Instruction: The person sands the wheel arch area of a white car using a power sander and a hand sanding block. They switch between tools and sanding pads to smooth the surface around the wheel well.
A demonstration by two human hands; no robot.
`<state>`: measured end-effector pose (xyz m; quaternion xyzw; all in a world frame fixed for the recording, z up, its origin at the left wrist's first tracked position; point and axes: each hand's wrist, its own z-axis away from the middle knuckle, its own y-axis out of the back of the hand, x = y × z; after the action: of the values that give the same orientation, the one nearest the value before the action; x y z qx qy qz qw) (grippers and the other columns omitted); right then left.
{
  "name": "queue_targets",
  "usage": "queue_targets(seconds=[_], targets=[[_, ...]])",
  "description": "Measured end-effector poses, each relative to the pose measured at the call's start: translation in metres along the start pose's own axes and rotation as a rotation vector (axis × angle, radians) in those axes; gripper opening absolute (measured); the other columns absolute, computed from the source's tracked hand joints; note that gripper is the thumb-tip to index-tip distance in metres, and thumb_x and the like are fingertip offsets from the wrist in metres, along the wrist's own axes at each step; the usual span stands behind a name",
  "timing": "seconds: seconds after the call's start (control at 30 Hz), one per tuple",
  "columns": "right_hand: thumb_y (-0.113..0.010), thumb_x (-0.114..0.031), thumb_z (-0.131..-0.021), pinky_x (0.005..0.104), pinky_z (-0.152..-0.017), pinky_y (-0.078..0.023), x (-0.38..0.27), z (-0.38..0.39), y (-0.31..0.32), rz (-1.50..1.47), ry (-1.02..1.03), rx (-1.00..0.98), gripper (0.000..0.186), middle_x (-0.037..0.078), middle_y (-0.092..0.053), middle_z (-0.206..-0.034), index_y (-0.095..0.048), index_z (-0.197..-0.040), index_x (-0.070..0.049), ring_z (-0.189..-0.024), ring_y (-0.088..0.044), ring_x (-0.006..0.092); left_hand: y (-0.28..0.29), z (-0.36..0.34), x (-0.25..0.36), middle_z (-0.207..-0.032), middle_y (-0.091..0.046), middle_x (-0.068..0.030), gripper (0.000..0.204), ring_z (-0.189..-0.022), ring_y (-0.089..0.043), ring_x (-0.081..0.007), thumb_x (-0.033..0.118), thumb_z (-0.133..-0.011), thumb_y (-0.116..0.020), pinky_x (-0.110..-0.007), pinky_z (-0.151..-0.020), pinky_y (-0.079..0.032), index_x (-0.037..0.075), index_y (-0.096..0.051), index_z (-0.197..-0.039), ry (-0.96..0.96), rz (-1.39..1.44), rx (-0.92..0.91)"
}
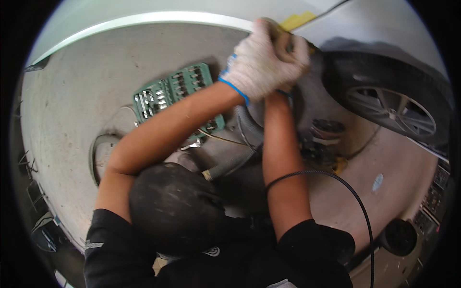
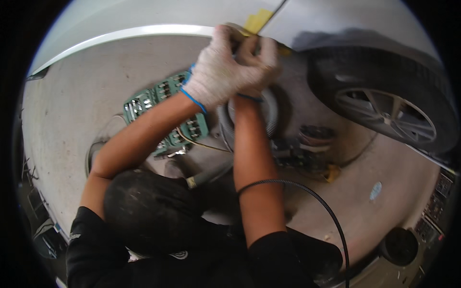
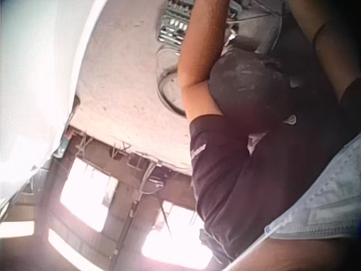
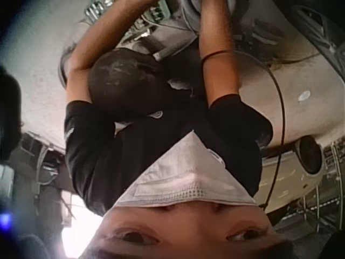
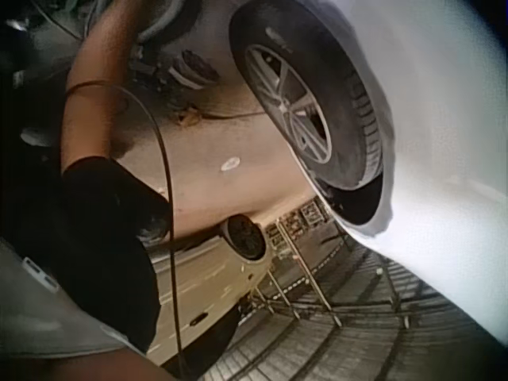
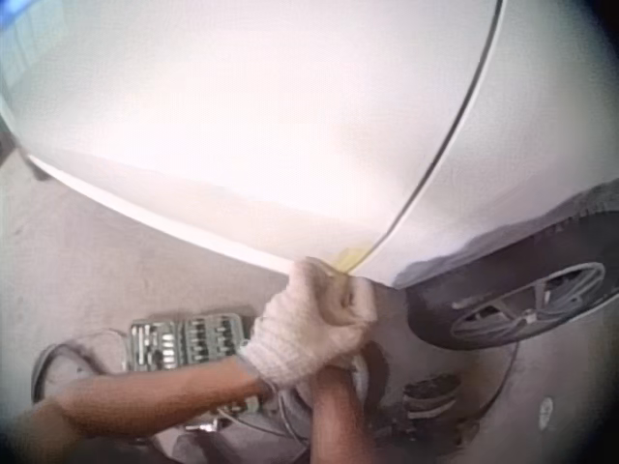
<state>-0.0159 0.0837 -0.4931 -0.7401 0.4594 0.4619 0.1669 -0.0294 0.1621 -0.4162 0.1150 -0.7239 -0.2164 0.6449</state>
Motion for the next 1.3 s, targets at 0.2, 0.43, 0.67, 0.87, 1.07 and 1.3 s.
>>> queue_targets(seconds=[0.2, 0.43, 0.67, 0.87, 1.07, 1.3], targets=[[-0.068, -0.017, -0.087, 0.0327, -0.067, -0.051, -0.005, 0.008, -0.015, -0.144, -0.167, -0.068, 0.022, 0.005, -0.067, -0.081, -0.067, -0.091, 0.005, -0.071, -0.059, 0.0143, 0.018, 0.001, -0.012, -0.108, -0.065, -0.0277, 0.072, -0.106, -0.065, -0.0381, 0.043, -0.074, -0.08, -0.041, -0.09, -0.052, -0.002, -0.045, -0.119, -0.026, -0.056, -0.077], [-0.066, -0.019, -0.088, 0.0339, -0.064, -0.05, -0.019, 0.016, -0.012, -0.289, -0.132, 0.004, 0.024, 0.005, -0.068, -0.075, -0.068, -0.087, 0.005, -0.07, -0.059, 0.0129, 0.016, 0.006, -0.028, -0.112, -0.064, -0.0265, 0.073, -0.108, -0.064, -0.0363, 0.044, -0.074, -0.081, -0.041, -0.092, -0.051, -0.001, -0.047, -0.119, -0.298, -0.065, -0.007], [-0.06, -0.014, -0.086, 0.0399, -0.057, -0.051, -0.019, 0.011, -0.014, -0.19, -0.09, 0.049, 0.019, 0.022, -0.066, -0.071, -0.067, -0.081, 0.002, -0.061, -0.067, 0.0325, 0.019, 0.006, -0.027, -0.114, -0.064, -0.0266, 0.075, -0.112, -0.063, -0.0358, 0.042, -0.075, -0.081, -0.04, -0.094, -0.051, -0.002, -0.045, -0.123, -0.295, -0.085, -0.033], [-0.06, -0.02, -0.086, 0.0381, -0.059, -0.05, -0.026, 0.011, -0.013, -0.105, -0.027, 0.052, 0.025, 0.022, -0.065, -0.07, -0.068, -0.082, 0.003, -0.064, -0.064, 0.0227, 0.019, -0.001, -0.034, -0.112, -0.065, -0.0255, 0.078, -0.107, -0.065, -0.033, 0.043, -0.073, -0.082, -0.039, -0.092, -0.052, -0.003, -0.045, -0.125, -0.335, -0.103, -0.022], [-0.059, -0.014, -0.087, 0.037, -0.059, -0.05, -0.02, 0.009, -0.017, -0.109, -0.042, 0.028, 0.023, 0.013, -0.067, -0.066, -0.067, -0.076, 0.004, -0.062, -0.059, 0.0157, 0.023, 0.008, -0.024, -0.115, -0.064, -0.0259, 0.076, -0.113, -0.062, -0.032, 0.042, -0.074, -0.082, -0.04, -0.097, -0.049, -0.003, -0.046, -0.124, -0.321, -0.073, -0.038], [-0.061, -0.015, -0.084, 0.0382, -0.058, -0.05, -0.016, 0.007, -0.02, -0.003, 0.04, 0.04, 0.02, 0.022, -0.064, -0.068, -0.067, -0.078, 0.002, -0.06, -0.063, 0.0201, 0.022, -0.012, -0.036, -0.116, -0.064, -0.0247, 0.073, -0.112, -0.062, -0.0301, 0.038, -0.073, -0.083, -0.038, -0.097, -0.049, -0.004, -0.048, -0.122, -0.244, 0.002, -0.087]])
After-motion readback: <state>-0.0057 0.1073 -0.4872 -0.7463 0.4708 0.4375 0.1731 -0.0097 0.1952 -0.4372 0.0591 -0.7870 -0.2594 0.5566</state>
